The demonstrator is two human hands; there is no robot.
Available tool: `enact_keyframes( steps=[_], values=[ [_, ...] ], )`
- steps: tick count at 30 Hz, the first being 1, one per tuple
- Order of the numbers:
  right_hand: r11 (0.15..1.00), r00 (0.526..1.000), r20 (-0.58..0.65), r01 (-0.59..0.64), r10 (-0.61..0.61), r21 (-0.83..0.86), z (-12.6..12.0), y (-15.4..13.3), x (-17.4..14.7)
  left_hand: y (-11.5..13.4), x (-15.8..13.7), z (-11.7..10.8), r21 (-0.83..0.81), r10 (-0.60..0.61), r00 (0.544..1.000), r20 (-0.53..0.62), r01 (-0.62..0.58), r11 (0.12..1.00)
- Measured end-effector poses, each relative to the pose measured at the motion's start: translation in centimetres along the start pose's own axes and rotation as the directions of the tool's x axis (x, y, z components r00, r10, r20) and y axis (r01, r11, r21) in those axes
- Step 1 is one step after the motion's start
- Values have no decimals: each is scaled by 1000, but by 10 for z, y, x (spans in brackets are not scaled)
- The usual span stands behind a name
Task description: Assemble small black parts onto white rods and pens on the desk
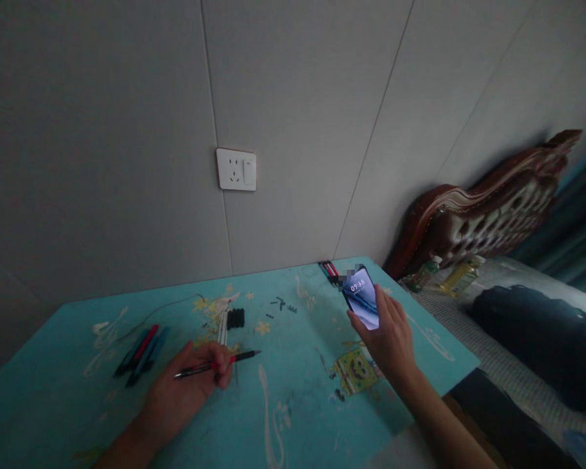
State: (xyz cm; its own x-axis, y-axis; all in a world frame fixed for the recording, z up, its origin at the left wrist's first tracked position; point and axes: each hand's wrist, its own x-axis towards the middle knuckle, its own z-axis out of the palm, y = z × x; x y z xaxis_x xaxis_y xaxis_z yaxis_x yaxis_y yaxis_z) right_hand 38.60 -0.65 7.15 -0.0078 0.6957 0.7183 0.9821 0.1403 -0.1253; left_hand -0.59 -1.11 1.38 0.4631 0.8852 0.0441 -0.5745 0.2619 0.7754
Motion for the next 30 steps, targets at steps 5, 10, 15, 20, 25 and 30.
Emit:
enact_keyframes(
  steps=[5,10,15,20,25,30],
  values=[
    [1000,995,97,3,0,-29,2,2,-13,0,0,0,-11,-13,1000,1,13,1000],
    [996,979,198,-26,42,-84,8,8,-21,-1,1,-5,1,-11,1000,-6,11,1000],
    [966,891,401,-130,213,-224,16,18,-19,-2,2,-7,0,-24,999,-34,24,1000],
    [932,795,516,-164,319,-324,25,25,-26,-3,0,-9,-34,-36,998,-42,34,999],
    [930,757,558,-182,340,-320,29,34,-30,-2,-1,-7,-47,-54,998,-43,52,998],
    [962,693,667,-195,273,-191,25,69,-23,-4,-1,-12,-69,-57,997,-57,53,996]
  ],
)
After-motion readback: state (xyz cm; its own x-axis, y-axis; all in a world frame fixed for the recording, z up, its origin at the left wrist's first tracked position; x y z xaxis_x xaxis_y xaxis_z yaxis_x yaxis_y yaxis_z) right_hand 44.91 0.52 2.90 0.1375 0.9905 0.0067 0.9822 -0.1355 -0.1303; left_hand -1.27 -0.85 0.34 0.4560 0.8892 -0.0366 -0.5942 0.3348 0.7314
